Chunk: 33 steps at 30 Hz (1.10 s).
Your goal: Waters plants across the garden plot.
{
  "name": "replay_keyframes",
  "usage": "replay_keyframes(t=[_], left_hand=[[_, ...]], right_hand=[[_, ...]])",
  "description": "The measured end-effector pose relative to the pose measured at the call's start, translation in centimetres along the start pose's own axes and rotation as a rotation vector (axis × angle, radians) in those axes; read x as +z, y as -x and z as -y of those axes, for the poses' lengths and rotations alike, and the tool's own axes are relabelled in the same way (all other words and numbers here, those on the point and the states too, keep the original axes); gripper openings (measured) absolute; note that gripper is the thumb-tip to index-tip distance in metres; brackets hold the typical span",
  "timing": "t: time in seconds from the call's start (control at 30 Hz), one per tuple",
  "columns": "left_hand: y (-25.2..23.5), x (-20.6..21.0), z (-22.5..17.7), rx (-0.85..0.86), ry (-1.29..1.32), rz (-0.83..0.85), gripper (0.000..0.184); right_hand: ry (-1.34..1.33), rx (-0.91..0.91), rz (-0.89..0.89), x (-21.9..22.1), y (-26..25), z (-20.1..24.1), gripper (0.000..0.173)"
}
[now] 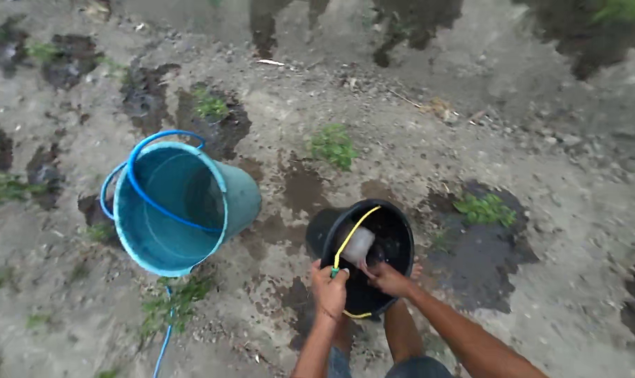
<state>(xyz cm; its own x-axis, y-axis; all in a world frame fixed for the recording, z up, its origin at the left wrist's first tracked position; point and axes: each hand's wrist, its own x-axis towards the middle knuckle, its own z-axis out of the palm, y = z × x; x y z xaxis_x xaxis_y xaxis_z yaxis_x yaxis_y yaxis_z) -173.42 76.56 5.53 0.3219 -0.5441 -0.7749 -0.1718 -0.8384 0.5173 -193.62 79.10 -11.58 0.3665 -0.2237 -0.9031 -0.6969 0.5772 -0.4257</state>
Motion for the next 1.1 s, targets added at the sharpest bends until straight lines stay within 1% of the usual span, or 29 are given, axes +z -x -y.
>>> replay_keyframes(t=[0.07,0.13,0.17,0.23,0.3,0.33,0.43,0.47,0.53,0.6,0.73,0.87,0.97,1.1], left_hand=[[-0.9,-1.0,1.5,-0.053,0.044,-0.009,0.013],[-1.6,-2.4,3.1,-0.087,0.126,-0.028,0.012],[-2.0,-3.1,3.9,-0.107,0.168,-0.045,0.012],[-3.0,-4.6,5.6,-0.143,0.242,-0.081,0.012],[-4.5,-6.1,7.1,-0.182,0.293,-0.128,0.016],[-5.5,-6.9,7.9,-0.207,0.316,-0.158,0.02],[-8.3,-8.6,9.9,-0.284,0.401,-0.24,0.031],[-9.2,-8.9,10.6,-0.297,0.424,-0.266,0.027],[-10.6,-9.3,11.9,-0.304,0.47,-0.298,0.01],[-11.8,-9.4,12.7,-0.315,0.532,-0.325,0.007],[-14.2,-9.6,14.5,-0.366,0.644,-0.403,0.007],[-15.6,-9.6,17.2,-0.486,0.752,-0.529,0.005],[-15.2,-9.5,18.5,-0.523,0.825,-0.574,0.008],[-14.9,-8.7,19.8,-0.579,0.869,-0.64,0.011]], right_hand=[[-0.417,0.052,0.119,0.7,-0.1,0.6,0.03],[-0.793,0.061,0.262,0.3,-0.5,0.5,0.04],[-0.902,0.06,0.302,0.4,-0.6,0.3,0.041],[-1.023,0.034,0.315,0.9,-0.3,-0.4,0.044],[-1.075,-0.021,0.319,1.4,0.1,-1.1,0.031],[-1.095,-0.05,0.311,1.5,0.4,-1.1,0.028],[-1.194,-0.153,0.258,1.1,0.6,-0.9,0.023],[-1.211,-0.177,0.218,0.6,0.2,-0.7,0.024],[-1.203,-0.22,0.116,-0.8,-0.9,0.0,0.028],[-1.195,-0.243,0.027,-2.7,-2.7,1.3,0.027],[-1.199,-0.217,-0.098,-7.0,-7.4,4.3,0.022],[-1.276,-0.194,-0.175,-10.3,-11.0,6.9,0.02],[-1.283,-0.138,-0.252,-11.9,-12.4,8.4,0.017],[-1.285,-0.106,-0.278,-13.0,-13.3,9.3,0.015]])
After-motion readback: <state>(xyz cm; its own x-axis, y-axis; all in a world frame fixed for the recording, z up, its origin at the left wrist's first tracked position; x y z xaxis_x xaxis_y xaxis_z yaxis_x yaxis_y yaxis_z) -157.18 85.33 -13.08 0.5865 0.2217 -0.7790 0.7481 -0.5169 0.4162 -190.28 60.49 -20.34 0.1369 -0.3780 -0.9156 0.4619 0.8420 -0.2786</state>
